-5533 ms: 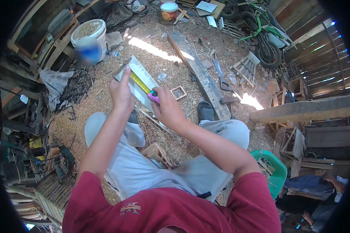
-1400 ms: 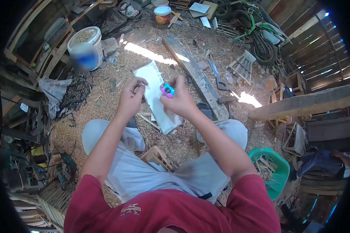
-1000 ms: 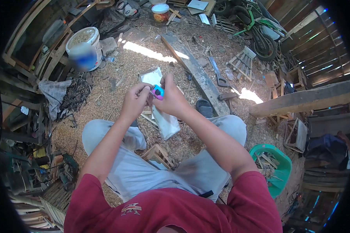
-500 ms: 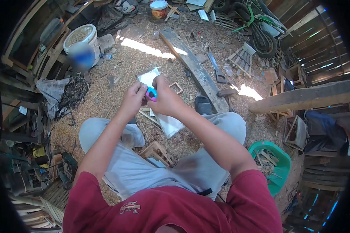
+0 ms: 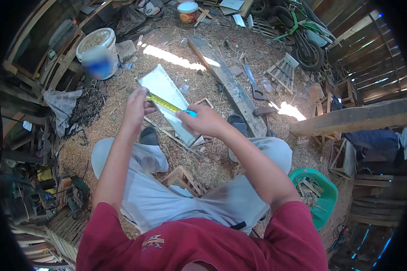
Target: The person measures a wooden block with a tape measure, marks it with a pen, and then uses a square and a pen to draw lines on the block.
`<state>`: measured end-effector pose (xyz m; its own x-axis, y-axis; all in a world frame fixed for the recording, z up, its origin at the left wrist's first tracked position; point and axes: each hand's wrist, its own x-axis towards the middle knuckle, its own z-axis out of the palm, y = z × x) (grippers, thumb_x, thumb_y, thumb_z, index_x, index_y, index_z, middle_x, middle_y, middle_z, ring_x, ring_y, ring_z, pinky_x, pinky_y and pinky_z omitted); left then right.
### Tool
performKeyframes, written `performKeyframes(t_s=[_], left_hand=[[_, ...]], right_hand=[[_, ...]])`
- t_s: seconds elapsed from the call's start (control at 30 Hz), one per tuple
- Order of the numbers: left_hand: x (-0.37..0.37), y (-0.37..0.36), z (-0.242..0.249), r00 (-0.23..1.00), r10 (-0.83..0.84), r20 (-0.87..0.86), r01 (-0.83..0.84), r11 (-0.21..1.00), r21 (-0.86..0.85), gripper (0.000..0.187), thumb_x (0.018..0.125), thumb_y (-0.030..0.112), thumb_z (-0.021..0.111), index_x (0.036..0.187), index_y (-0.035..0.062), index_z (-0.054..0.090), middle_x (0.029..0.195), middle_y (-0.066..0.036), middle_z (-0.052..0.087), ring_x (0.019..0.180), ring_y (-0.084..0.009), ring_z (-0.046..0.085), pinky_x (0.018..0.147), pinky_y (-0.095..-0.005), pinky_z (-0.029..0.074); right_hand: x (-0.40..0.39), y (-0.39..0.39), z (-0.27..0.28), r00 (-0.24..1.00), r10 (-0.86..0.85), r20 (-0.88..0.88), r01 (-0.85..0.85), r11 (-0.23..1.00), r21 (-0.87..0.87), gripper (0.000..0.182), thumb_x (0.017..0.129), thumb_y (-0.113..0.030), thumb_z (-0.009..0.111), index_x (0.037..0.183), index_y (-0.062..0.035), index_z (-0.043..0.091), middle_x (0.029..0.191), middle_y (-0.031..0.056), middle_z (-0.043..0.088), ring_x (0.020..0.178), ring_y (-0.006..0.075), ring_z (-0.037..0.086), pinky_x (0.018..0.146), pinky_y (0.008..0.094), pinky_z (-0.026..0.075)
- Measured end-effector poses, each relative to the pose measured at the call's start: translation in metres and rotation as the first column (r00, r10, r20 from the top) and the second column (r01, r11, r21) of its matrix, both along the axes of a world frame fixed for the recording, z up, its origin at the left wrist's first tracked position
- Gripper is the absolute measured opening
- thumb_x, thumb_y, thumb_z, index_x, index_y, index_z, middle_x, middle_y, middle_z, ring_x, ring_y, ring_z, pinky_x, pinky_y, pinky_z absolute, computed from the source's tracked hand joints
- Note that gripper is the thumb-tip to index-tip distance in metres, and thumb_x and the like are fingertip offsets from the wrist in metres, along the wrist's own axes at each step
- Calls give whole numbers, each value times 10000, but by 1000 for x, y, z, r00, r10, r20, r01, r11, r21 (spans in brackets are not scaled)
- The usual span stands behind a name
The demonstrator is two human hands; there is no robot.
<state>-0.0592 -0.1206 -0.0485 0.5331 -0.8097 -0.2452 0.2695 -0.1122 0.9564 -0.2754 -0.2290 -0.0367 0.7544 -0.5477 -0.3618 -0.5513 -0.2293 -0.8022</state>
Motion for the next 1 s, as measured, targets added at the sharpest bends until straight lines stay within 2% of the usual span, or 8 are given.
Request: performKeyframes(t_s=[0.03, 0.13, 0.33, 0.53, 0.63, 0.73, 0.83, 1.0], left_hand=[[1, 2, -1, 1000, -4, 10, 4, 1000, 0, 379, 1109, 321, 465, 1328, 26, 557, 1086, -84, 687, 822, -146, 718, 738, -301, 628], [4, 9, -6, 999, -24, 33, 23, 1000, 9, 376, 1108, 327, 468, 1319, 31, 564, 1075, -77, 683, 818, -137, 714, 729, -294, 623], [8, 17, -13, 994, -81, 73, 78, 996, 44, 366, 1110, 332, 469, 1297, 38, 580, 1040, -68, 679, 805, -136, 705, 705, -285, 599], [7, 24, -16, 996, -53, 71, 47, 996, 79, 385, 1111, 336, 463, 1302, 19, 571, 1026, -76, 682, 791, -148, 699, 702, -289, 590], [12, 27, -7, 1000, 10, 29, -12, 998, 69, 380, 1104, 329, 483, 1304, 13, 551, 1048, -75, 678, 788, -142, 703, 704, -290, 600], [17, 30, -7, 999, 46, 20, -47, 998, 48, 380, 1102, 327, 486, 1298, 7, 546, 1047, -83, 677, 794, -148, 707, 710, -296, 605], [21, 32, -14, 998, 46, 35, -48, 998, 49, 367, 1102, 325, 484, 1281, 12, 549, 1050, -89, 678, 801, -152, 710, 719, -304, 611], [21, 33, -21, 998, 22, 64, -26, 998, 64, 336, 1107, 317, 471, 1253, 26, 556, 1053, -92, 681, 808, -156, 713, 732, -313, 615]], right_hand=[[-2, 1, 0, 999, -31, 23, 29, 996, 81, 506, 1000, -468, 619, 1008, 30, 707, 855, 92, 707, 705, 152, 636, 691, 322, 518], [-8, 2, -8, 1000, 8, 1, -8, 988, 157, 433, 1032, -409, 570, 995, 1, 702, 845, 53, 680, 710, 117, 620, 660, 293, 500], [-16, 12, -31, 993, -63, 99, 2, 853, 523, 318, 1024, -319, 539, 926, -50, 676, 784, 21, 634, 689, 96, 588, 600, 278, 457], [-23, 18, -40, 1000, 3, -19, 3, 942, 336, 294, 991, -286, 517, 925, -44, 671, 774, 19, 608, 602, 89, 527, 539, 277, 416], [-24, 21, -46, 1000, -22, 21, 16, 961, 275, 351, 961, -341, 560, 830, -27, 645, 733, 46, 608, 613, 121, 549, 577, 315, 448], [-27, 23, -37, 998, -29, 57, 9, 945, 327, 343, 966, -341, 555, 852, -27, 635, 721, 47, 599, 613, 128, 548, 575, 324, 443], [-30, 22, -41, 998, 11, 57, -35, 897, 440, 276, 1001, -285, 514, 999, -38, 636, 757, 15, 562, 607, 92, 509, 543, 286, 423], [-30, 27, -55, 995, 46, 90, -75, 934, 349, 274, 1024, -282, 515, 992, -27, 611, 786, 13, 579, 654, 80, 527, 586, 274, 443]])
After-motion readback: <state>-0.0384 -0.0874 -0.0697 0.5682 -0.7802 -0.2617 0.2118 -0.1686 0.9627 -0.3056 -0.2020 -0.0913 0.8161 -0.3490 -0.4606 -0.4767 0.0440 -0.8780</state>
